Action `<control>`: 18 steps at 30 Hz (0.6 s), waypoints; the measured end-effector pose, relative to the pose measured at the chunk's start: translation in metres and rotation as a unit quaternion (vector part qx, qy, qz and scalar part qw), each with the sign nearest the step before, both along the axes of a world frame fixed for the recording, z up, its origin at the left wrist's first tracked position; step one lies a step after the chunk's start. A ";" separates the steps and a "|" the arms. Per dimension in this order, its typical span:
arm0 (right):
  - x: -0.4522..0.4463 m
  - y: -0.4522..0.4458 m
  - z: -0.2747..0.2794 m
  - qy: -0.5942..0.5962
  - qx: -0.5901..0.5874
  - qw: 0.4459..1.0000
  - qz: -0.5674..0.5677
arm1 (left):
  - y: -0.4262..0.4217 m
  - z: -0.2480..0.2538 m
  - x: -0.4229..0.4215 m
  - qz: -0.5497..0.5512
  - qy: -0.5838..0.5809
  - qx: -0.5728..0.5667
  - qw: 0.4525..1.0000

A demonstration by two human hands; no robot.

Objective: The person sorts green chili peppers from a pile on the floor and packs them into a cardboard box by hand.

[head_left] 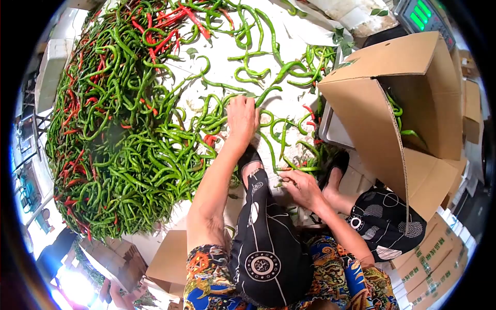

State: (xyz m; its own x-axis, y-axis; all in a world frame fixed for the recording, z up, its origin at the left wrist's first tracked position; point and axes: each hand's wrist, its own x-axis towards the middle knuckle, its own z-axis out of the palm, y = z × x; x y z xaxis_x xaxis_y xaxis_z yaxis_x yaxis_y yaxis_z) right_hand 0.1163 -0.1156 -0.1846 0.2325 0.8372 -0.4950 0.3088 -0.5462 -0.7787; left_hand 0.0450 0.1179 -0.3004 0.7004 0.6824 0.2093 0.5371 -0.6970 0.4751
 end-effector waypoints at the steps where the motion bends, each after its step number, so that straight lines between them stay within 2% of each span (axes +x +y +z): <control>1: 0.002 0.005 0.000 0.034 -0.026 0.998 -0.036 | -0.006 0.003 0.000 0.004 -0.035 -0.054 0.998; 3: 0.005 0.010 -0.001 0.103 -0.077 0.986 -0.106 | -0.019 0.011 0.000 0.017 -0.010 -0.244 0.970; 5: 0.006 0.003 -0.024 0.171 -0.071 0.969 -0.164 | -0.036 0.023 0.004 0.026 -0.089 -0.399 0.912; 6: 0.010 0.007 -0.029 0.214 -0.072 0.953 -0.203 | -0.043 0.039 0.006 0.043 -0.062 -0.481 0.874; 7: 0.013 0.009 -0.033 0.257 -0.075 0.932 -0.244 | -0.053 0.026 0.001 0.015 -0.052 -0.518 0.854; 9: 0.021 0.017 -0.030 0.361 -0.044 0.869 -0.335 | -0.065 0.031 0.000 -0.011 -0.100 -0.681 0.725; 10: 0.028 0.023 -0.026 0.393 -0.030 0.848 -0.354 | -0.068 0.058 0.003 0.028 -0.131 -0.749 0.649; 11: 0.034 0.026 -0.025 0.423 -0.016 0.826 -0.373 | -0.073 0.055 0.000 0.018 -0.141 -0.762 0.632; 13: 0.037 0.030 -0.034 0.448 0.023 0.800 -0.399 | -0.082 0.056 -0.005 0.035 -0.162 -0.812 0.560; 15: 0.043 0.035 -0.036 0.506 0.045 0.779 -0.367 | -0.087 0.064 -0.010 0.014 -0.174 -0.825 0.537; 17: 0.044 0.037 -0.028 0.484 0.012 0.797 -0.362 | -0.090 0.073 -0.013 0.007 -0.166 -0.831 0.530; 18: 0.044 0.039 -0.025 0.474 -0.005 0.805 -0.357 | -0.089 0.066 -0.016 -0.037 -0.119 -0.795 0.593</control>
State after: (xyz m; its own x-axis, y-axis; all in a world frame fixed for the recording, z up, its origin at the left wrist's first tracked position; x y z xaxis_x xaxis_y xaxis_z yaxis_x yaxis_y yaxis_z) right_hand 0.1599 -0.0763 -0.2098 0.1654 0.6532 -0.7389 -0.8170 -0.3289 -0.4736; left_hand 0.0289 0.0290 -0.2347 0.8211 0.1181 -0.5584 0.3181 0.7177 0.6195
